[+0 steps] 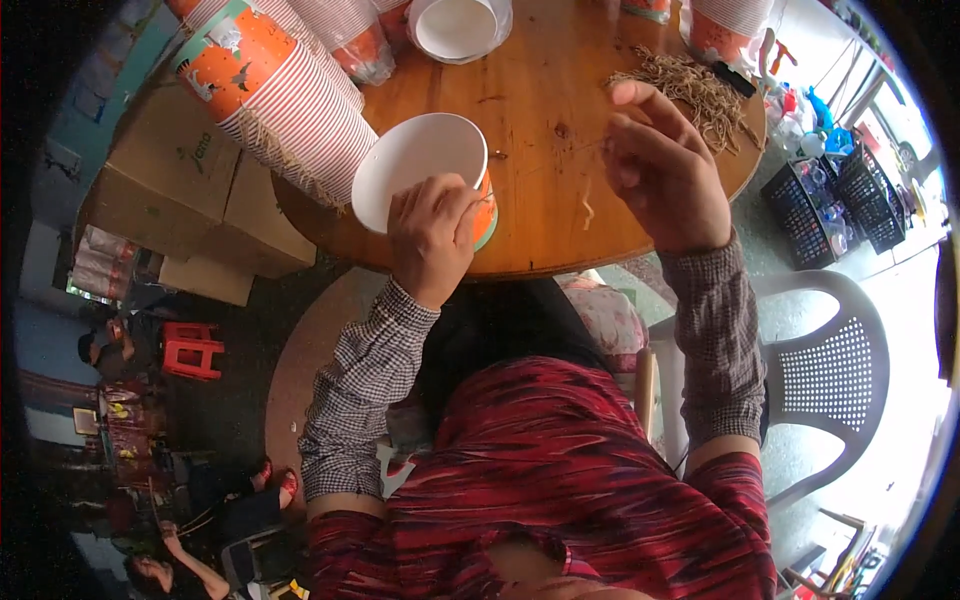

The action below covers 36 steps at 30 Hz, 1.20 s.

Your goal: Attaching strings to paper buckets to create handles.

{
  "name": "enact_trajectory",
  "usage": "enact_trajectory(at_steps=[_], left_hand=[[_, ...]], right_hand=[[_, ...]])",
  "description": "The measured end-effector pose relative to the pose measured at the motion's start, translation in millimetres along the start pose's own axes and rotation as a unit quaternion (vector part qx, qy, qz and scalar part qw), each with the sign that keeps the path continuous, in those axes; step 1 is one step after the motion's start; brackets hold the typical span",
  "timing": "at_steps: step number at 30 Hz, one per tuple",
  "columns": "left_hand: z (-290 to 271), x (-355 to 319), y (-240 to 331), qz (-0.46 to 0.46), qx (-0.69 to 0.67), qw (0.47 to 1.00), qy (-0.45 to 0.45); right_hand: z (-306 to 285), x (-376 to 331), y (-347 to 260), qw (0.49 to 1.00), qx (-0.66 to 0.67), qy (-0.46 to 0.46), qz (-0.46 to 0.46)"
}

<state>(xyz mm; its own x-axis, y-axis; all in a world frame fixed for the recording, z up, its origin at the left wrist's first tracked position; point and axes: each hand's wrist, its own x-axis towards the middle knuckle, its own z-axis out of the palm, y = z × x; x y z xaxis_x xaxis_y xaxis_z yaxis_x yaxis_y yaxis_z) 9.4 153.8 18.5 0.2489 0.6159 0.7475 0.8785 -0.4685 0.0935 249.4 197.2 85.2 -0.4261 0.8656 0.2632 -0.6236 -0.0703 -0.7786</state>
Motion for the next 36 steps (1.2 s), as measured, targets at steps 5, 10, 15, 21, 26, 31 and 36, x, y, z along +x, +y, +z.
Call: enact_trajectory(at_steps=[5,10,15,21,26,31,36], left_hand=[[-5.4,-3.2,-5.7,0.026,0.014,0.999,0.015],[-5.3,-8.9,-9.2,0.019,0.001,1.0,0.021],[-3.4,-10.4,2.0,0.022,0.04,0.999,-0.002],[9.4,-16.7,0.5,0.01,0.02,0.997,0.07],[14.6,-23.9,-9.6,0.0,0.0,0.995,0.1],[4.4,-21.1,-13.6,0.05,-0.065,0.995,0.053],[-28.7,-17.7,-44.3,0.007,-0.152,0.988,0.014]], right_hand=[[-1.9,-20.1,6.0,0.999,0.034,-0.023,0.016],[13.3,-40.3,6.7,0.999,-0.036,-0.02,0.015],[23.0,-46.4,7.0,0.995,-0.082,-0.055,0.023],[35.3,-51.7,7.3,0.993,-0.096,-0.059,0.018],[42.9,-68.8,5.5,0.988,-0.124,-0.078,0.043],[39.0,-70.2,-6.8,0.994,0.041,-0.073,0.063],[51.2,-90.2,-34.4,0.988,0.032,-0.149,-0.012]])
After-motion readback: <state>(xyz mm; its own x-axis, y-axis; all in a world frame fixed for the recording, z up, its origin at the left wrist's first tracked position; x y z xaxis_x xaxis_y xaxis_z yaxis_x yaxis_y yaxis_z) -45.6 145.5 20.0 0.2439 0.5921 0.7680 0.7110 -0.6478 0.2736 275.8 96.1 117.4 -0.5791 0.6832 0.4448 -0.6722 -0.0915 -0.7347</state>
